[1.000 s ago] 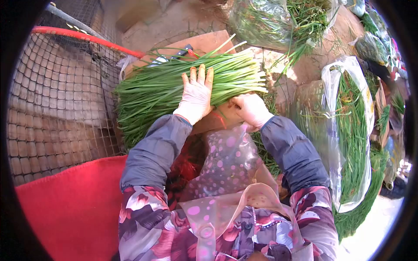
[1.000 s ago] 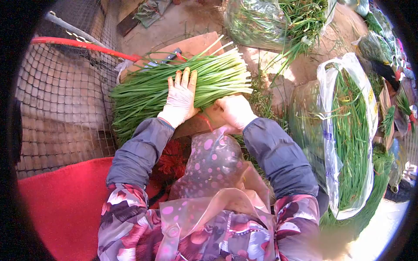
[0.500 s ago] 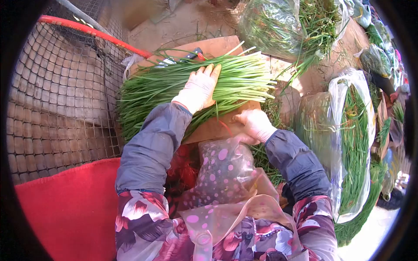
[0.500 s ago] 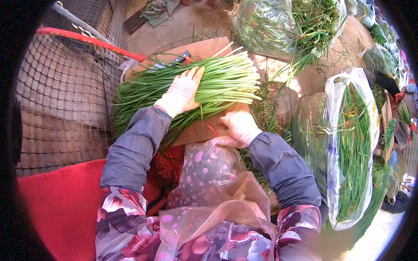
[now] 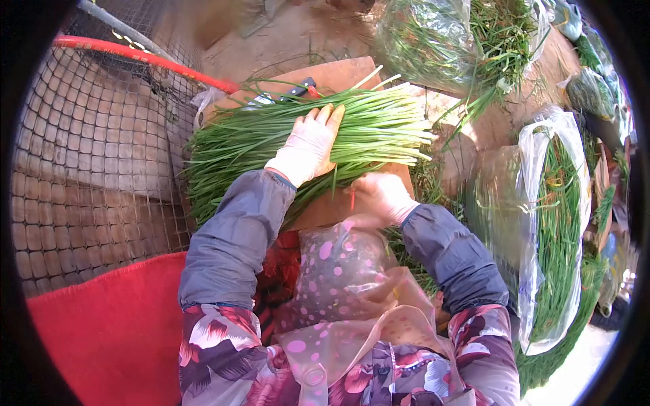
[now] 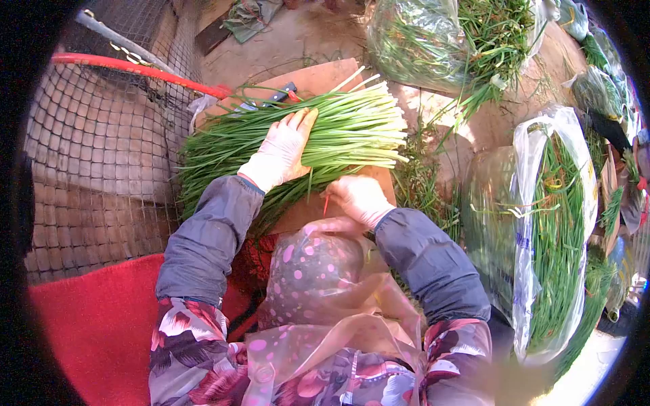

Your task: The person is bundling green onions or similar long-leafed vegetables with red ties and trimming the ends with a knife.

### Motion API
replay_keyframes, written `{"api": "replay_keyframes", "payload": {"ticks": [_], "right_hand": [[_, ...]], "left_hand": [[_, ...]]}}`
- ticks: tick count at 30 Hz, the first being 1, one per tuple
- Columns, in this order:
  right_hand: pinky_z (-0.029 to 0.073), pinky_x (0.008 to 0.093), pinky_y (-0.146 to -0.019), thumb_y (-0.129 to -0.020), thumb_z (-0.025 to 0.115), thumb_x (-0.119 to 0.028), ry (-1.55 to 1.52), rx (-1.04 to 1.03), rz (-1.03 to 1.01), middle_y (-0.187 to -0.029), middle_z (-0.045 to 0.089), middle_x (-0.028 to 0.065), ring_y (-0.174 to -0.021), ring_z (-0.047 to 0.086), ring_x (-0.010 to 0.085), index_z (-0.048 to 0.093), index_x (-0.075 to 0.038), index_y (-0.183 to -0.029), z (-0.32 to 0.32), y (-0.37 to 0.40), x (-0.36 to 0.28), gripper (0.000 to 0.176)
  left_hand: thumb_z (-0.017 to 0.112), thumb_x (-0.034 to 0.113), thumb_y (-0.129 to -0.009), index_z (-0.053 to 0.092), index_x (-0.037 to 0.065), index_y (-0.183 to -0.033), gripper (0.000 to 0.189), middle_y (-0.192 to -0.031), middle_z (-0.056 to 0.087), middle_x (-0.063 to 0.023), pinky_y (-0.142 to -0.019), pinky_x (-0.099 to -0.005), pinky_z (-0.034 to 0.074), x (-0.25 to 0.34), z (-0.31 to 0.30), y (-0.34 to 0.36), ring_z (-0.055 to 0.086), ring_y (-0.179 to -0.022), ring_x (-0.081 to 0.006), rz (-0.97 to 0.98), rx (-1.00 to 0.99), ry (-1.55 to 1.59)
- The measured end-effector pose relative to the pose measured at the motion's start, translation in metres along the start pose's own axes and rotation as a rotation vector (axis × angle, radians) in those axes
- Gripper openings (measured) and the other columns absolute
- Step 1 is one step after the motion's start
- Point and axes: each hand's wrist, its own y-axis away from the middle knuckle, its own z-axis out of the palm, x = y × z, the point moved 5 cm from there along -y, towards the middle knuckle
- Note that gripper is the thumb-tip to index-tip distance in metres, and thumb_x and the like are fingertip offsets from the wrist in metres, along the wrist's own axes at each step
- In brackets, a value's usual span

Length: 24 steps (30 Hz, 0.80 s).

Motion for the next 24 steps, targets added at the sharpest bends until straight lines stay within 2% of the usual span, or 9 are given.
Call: {"api": "replay_keyframes", "payload": {"ticks": [5, 8, 9, 11, 13, 16, 19, 21, 24], "right_hand": [[0.050, 0.0315, -0.074, -0.079, 0.057, -0.002, -0.686, 0.284, 0.482, -0.087, 0.069, 0.0070, -0.081, 0.065, 0.0228, 0.067, -0.008, -0.079, -0.010, 0.041, 0.045, 0.012], [0.050, 0.0345, -0.073, -0.079, 0.063, -0.008, -0.405, 0.462, 0.178, -0.081, 0.067, 0.0062, -0.081, 0.064, 0.0256, 0.068, -0.012, -0.077, -0.020, 0.026, 0.004, 0.007], [0.048, 0.0371, -0.069, -0.076, 0.065, -0.018, 0.075, 0.438, 0.010, -0.072, 0.063, 0.0030, -0.078, 0.061, 0.0238, 0.070, -0.017, -0.077, -0.041, 0.017, -0.034, 0.005], [0.046, 0.0368, -0.066, -0.064, 0.071, -0.025, 0.273, 0.305, -0.104, -0.072, 0.062, 0.0012, -0.070, 0.060, 0.0223, 0.071, -0.018, -0.076, -0.022, -0.010, -0.043, 0.013], [0.043, 0.0367, -0.071, -0.065, 0.065, -0.025, 0.470, 0.136, -0.235, -0.077, 0.060, -0.0007, -0.084, 0.057, 0.0207, 0.071, -0.022, -0.073, -0.027, -0.033, -0.068, 0.010], [0.042, 0.0409, -0.090, -0.060, 0.066, -0.024, 0.417, 0.132, -0.365, -0.092, 0.064, 0.0029, -0.107, 0.054, 0.0253, 0.071, -0.022, -0.071, -0.057, -0.064, -0.073, 0.012], [0.028, 0.0507, -0.107, -0.062, 0.070, -0.026, 0.422, 0.143, -0.441, -0.115, 0.062, 0.0058, -0.128, 0.042, 0.0319, 0.071, -0.021, -0.070, -0.074, -0.085, -0.059, 0.009], [0.016, 0.0590, -0.110, -0.066, 0.072, -0.029, 0.225, 0.000, -0.264, -0.130, 0.056, 0.0043, -0.137, 0.029, 0.0374, 0.072, -0.021, -0.071, -0.056, -0.098, -0.025, 0.009], [0.016, 0.0610, -0.109, -0.069, 0.073, -0.033, 0.220, -0.050, -0.209, -0.134, 0.053, 0.0014, -0.135, 0.031, 0.0382, 0.074, -0.024, -0.074, -0.053, -0.097, -0.022, 0.011]], "left_hand": [[0.083, 0.030, -0.056, 0.024, 0.002, -0.142, 0.108, -0.139, 0.038, -0.0188, -0.103, -0.0439, 0.035, 0.007, -0.003, 0.001, 0.042, -0.125, -0.0350, -0.035, 0.002, -0.049], [0.081, 0.030, -0.057, 0.027, 0.002, -0.141, 0.104, -0.138, 0.039, -0.0184, -0.102, -0.0438, 0.036, 0.009, -0.001, 0.003, 0.043, -0.124, -0.0334, -0.056, 0.040, -0.084], [0.081, 0.030, -0.057, 0.027, 0.002, -0.141, 0.104, -0.138, 0.039, -0.0184, -0.102, -0.0438, 0.036, 0.009, 0.004, 0.003, 0.043, -0.124, -0.0334, -0.062, 0.048, -0.088], [0.076, 0.028, -0.061, 0.031, 0.002, -0.139, 0.094, -0.136, 0.042, -0.0182, -0.100, -0.0440, 0.037, 0.008, 0.008, 0.003, 0.044, -0.122, -0.0320, -0.057, 0.153, -0.102], [0.070, 0.027, -0.064, 0.036, 0.002, -0.137, 0.084, -0.135, 0.043, -0.0190, -0.098, -0.0447, 0.037, 0.006, 0.009, 0.004, 0.045, -0.121, -0.0323, -0.037, 0.193, -0.142], [0.073, 0.030, -0.060, 0.037, 0.001, -0.135, 0.088, -0.133, 0.043, -0.0195, -0.101, -0.0457, 0.035, -0.001, 0.004, 0.009, 0.042, -0.123, -0.0341, -0.005, 0.230, 0.058], [0.078, 0.033, -0.056, 0.037, -0.003, -0.132, 0.094, -0.135, 0.041, -0.0226, -0.109, -0.0489, 0.027, -0.004, 0.002, 0.023, 0.035, -0.130, -0.0400, 0.006, 0.141, 0.200], [0.077, 0.034, -0.059, 0.035, -0.003, -0.135, 0.094, -0.142, 0.034, -0.0227, -0.111, -0.0500, 0.024, -0.009, -0.001, 0.036, 0.029, -0.134, -0.0417, 0.052, 0.101, 0.332], [0.069, 0.014, -0.072, 0.058, 0.005, -0.119, 0.049, -0.122, 0.058, -0.0149, -0.099, -0.0415, 0.041, -0.031, -0.039, 0.021, 0.051, -0.118, -0.0327, 0.093, 0.230, 0.423]]}}
